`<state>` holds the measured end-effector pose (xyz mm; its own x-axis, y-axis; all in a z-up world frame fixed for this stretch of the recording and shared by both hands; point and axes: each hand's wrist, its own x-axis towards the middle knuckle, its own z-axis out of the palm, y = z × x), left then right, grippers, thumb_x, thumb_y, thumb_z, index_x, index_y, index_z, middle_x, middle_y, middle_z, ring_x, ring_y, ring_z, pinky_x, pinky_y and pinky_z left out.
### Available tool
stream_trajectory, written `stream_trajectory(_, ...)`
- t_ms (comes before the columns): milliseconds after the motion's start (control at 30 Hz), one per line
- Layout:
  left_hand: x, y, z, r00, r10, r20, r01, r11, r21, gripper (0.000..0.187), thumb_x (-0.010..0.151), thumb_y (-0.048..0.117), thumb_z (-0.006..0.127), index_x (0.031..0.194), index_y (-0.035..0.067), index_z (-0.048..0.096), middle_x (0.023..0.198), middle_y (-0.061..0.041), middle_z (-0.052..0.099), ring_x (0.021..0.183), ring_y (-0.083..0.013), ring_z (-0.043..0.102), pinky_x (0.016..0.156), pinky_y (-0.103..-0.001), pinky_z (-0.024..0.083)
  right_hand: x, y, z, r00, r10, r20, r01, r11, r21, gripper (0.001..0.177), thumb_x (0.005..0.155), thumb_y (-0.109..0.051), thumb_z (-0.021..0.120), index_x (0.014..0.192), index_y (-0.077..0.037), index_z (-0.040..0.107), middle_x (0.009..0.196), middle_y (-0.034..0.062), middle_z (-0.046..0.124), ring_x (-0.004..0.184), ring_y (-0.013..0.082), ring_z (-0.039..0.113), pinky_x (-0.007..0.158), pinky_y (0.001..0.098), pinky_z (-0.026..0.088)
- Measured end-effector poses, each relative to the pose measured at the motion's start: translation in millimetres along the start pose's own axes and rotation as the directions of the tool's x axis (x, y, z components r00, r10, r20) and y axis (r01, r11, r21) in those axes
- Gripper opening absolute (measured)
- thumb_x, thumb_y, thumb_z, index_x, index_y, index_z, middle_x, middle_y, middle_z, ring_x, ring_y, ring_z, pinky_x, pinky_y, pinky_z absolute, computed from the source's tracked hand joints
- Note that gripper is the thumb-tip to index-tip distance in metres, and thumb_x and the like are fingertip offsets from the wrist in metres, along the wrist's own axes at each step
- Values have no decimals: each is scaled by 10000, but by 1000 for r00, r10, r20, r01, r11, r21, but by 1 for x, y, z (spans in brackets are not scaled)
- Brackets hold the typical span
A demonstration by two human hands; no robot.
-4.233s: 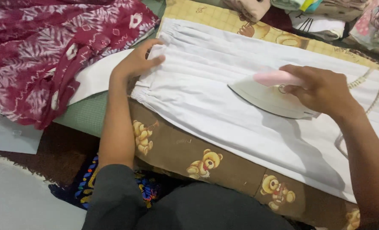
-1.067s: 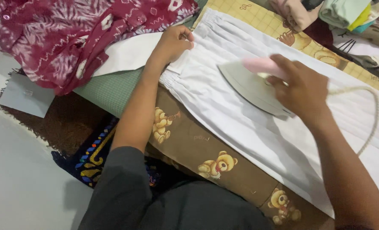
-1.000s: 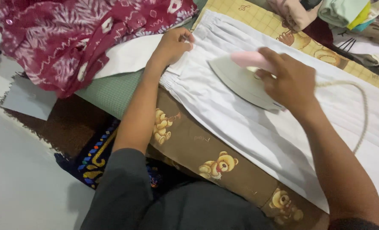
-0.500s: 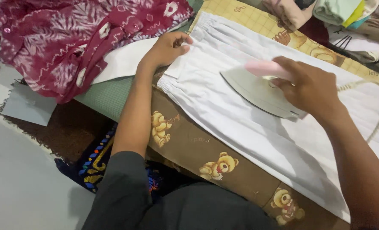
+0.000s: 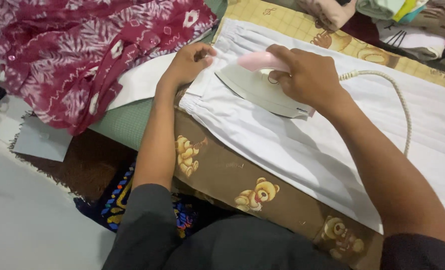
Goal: Ironing a white pleated skirt on a flat surface.
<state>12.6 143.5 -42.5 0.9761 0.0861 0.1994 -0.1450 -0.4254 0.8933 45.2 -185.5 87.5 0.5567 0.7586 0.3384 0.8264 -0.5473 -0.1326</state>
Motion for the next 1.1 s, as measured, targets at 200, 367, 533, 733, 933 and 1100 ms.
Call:
stream_trajectory(200, 4, 0, -2, 1000, -4, -2, 4, 997, 79, 205, 962, 134, 727, 1158, 75, 718, 845, 40, 612, 791, -76, 532, 721, -250, 475, -44, 41, -20, 996, 33, 82, -26, 996, -86, 519, 916, -334, 746, 1416, -237, 641, 1039, 76, 762, 852, 292, 727, 696, 431, 538)
stream_trajectory(367, 3, -3, 2, 1000, 13, -23, -12, 998, 68, 184, 975, 118, 732, 1155, 79, 718, 868, 26, 605, 811, -91, 530, 742, -262, 479, -96, 86, -34, 971, 195, 135, -155, 953, -262, 571, 929, -359, 747, 1478, -254, 630, 1065, 74, 774, 850, 270, 742, 710, 408, 560)
stream_trajectory(533, 4, 4, 11, 959, 274, -66, -255, 944, 211, 265, 942, 86, 719, 1205, 117, 720, 1245, -104, 541, 1093, -219, 581, 971, -334, 504, -100, 83, -34, 963, 256, 79, -220, 924, -313, 557, 927, -361, 763, 1462, -255, 649, 1052, 75, 769, 855, 280, 732, 707, 407, 558)
stream_trajectory(733, 16, -18, 10, 989, 43, 140, -113, 833, 542, 469, 1053, 351, 536, 1518, 299, 567, 1665, -215, 150, 1443, -493, 223, 1175, -520, 204, -47, 52, -2, 996, 58, -70, -68, 986, -153, 512, 932, -293, 772, 1427, -234, 658, 1006, 83, 724, 831, 309, 691, 661, 449, 511)
stream_trajectory(933, 28, -38, 12, 970, 46, 238, -169, 832, 528, 544, 1047, 368, 510, 1585, 308, 451, 1707, -266, 143, 1573, -453, 176, 1279, -487, 140, -15, 44, 11, 993, 47, -106, -59, 992, -114, 483, 924, -302, 767, 1385, -227, 645, 921, 89, 699, 782, 322, 680, 609, 475, 492)
stream_trajectory(1100, 19, -10, 6, 971, -135, 196, -3, 815, 579, 571, 1025, 420, 420, 1588, 325, 401, 1691, -294, 73, 1551, -460, 140, 1241, -476, 128, -43, 76, -17, 997, 60, 42, -58, 997, -44, 533, 834, -295, 790, 1351, -268, 662, 959, 79, 739, 815, 313, 711, 674, 466, 522)
